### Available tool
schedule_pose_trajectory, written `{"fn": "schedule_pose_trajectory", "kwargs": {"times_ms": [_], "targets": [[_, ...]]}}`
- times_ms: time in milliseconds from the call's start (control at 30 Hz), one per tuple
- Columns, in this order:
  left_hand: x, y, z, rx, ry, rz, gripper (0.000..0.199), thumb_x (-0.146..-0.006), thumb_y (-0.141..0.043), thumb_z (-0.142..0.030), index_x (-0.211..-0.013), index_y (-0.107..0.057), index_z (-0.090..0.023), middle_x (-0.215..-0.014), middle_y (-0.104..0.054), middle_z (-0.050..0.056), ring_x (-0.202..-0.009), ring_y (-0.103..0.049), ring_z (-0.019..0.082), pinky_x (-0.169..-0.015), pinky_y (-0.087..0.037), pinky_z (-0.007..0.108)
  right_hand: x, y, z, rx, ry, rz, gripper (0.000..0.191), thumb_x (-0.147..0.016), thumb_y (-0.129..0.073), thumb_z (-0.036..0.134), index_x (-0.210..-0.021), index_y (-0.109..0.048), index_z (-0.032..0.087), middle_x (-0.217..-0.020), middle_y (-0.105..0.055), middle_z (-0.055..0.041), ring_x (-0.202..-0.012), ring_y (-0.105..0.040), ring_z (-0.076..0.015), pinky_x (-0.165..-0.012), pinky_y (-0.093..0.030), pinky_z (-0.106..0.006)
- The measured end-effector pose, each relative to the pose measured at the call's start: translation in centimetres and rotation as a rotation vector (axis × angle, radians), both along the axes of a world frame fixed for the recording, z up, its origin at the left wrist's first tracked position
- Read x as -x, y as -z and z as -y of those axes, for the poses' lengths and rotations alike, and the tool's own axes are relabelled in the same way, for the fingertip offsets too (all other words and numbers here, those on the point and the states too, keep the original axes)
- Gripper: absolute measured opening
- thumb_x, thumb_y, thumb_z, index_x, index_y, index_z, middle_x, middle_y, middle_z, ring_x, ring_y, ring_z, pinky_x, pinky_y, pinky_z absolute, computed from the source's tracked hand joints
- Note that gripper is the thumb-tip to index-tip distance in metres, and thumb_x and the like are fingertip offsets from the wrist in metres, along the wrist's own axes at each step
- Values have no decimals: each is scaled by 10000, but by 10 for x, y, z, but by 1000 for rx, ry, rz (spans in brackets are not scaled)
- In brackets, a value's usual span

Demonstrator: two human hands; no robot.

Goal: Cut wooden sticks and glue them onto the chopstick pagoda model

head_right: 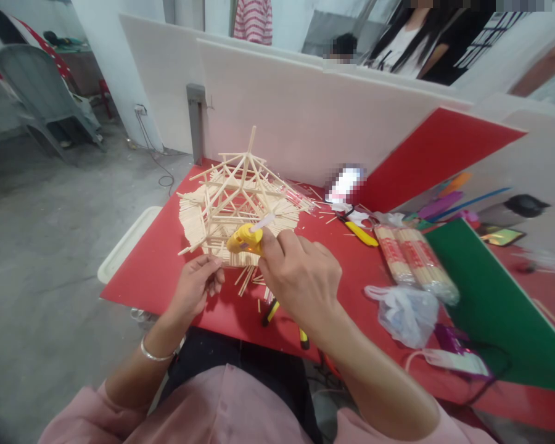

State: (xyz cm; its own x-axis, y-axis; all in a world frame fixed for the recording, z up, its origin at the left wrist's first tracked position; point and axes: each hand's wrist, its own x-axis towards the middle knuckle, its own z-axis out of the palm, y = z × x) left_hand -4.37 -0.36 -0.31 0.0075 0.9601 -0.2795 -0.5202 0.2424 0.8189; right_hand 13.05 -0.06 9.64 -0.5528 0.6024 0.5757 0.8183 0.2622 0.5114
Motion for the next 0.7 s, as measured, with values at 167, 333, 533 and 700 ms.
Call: {"fn": "schedule_pose_trajectory", "kwargs": {"times_ms": [167,333,533,700], "targets": [[-2,-1,0,0,-1,-1,290,-647,-748,-387,-650,-567,-160,-464,-586,-32,-330,-463,55,-326,-282,155,-1,1,0,28,-11,-18,248,-881,-523,286,-1066,-637,167,-695,-563,0,-600,-440,-129,-570,-248,-281],[-2,0,0,-4,-13,-5,285,-658,-745,-381,-648,-567,-159,-466,-584,-31,-334,-461,52,-331,-277,152,-4,2,1,-15,-9,-53,250,-881,-530,285,-1063,-640,153,-693,-577,-7,-584,-423,-126,-545,-219,-286],[-7,-2,-2,-21,-5,4,281,-664,-741,-374,-632,-564,-158,-463,-579,-30,-329,-455,49,-330,-276,155,-11,-4,4,-24,-6,-93,264,-865,-565,338,-1018,-659,145,-709,-584,-20,-590,-439,-127,-537,-236,-287],[-8,-4,-3,-13,-30,-6,315,-646,-762,-401,-634,-561,-159,-458,-568,-36,-327,-447,47,-328,-267,156,-11,-4,3,-47,-14,-112,271,-860,-563,342,-1022,-661,147,-696,-572,-12,-589,-429,-130,-536,-236,-287]]}}
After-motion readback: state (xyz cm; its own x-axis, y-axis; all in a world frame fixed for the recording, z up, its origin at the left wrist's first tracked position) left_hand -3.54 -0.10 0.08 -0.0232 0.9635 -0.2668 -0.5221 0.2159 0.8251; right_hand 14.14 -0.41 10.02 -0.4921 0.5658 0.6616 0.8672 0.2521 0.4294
